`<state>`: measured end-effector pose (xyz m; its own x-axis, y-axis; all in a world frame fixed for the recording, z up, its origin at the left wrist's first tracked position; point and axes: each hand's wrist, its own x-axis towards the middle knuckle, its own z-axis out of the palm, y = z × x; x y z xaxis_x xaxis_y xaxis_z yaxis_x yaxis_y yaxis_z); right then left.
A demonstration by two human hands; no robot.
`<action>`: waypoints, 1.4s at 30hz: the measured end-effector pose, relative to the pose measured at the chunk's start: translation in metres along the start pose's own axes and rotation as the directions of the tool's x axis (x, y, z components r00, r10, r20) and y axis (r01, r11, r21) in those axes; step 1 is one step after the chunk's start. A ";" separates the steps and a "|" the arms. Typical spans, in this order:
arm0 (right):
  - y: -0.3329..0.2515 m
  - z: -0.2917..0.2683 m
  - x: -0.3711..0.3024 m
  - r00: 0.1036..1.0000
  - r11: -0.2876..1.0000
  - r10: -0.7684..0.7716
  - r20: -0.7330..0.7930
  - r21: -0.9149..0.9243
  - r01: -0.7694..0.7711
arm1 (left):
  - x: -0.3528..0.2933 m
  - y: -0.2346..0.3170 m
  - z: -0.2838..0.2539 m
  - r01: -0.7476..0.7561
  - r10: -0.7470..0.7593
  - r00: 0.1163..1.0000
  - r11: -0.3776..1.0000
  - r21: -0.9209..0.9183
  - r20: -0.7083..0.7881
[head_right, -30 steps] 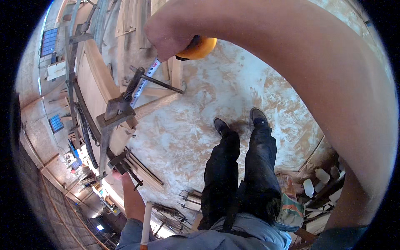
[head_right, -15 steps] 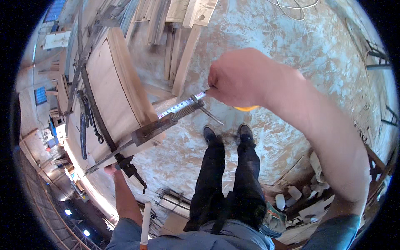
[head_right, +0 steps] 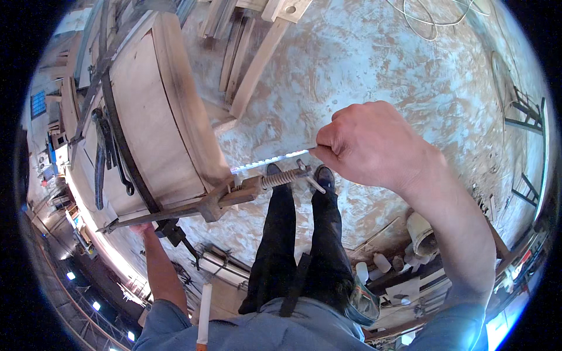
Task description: The person uses a hammer to tap a wooden panel into place on a metal frame, then measures the assembly with a tape measure. They adjust the clamps holding the panel, wipe the surface with a cloth, and later clean a pair of glasses with a tissue before picking up a stack of wooden planks.
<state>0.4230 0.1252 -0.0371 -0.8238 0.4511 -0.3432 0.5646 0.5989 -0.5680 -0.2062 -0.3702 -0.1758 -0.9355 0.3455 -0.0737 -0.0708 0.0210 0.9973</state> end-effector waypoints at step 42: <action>0.001 0.002 0.004 0.996 0.995 0.054 0.065 0.083 -0.059 | -0.016 0.019 0.033 0.143 -0.166 0.982 0.964 -0.223 -0.085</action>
<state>0.4203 0.1261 -0.0406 -0.7937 0.4389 -0.4212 0.6062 0.5140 -0.6069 -0.1811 -0.3449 -0.1557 -0.9369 0.2559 -0.2382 -0.2797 -0.1399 0.9499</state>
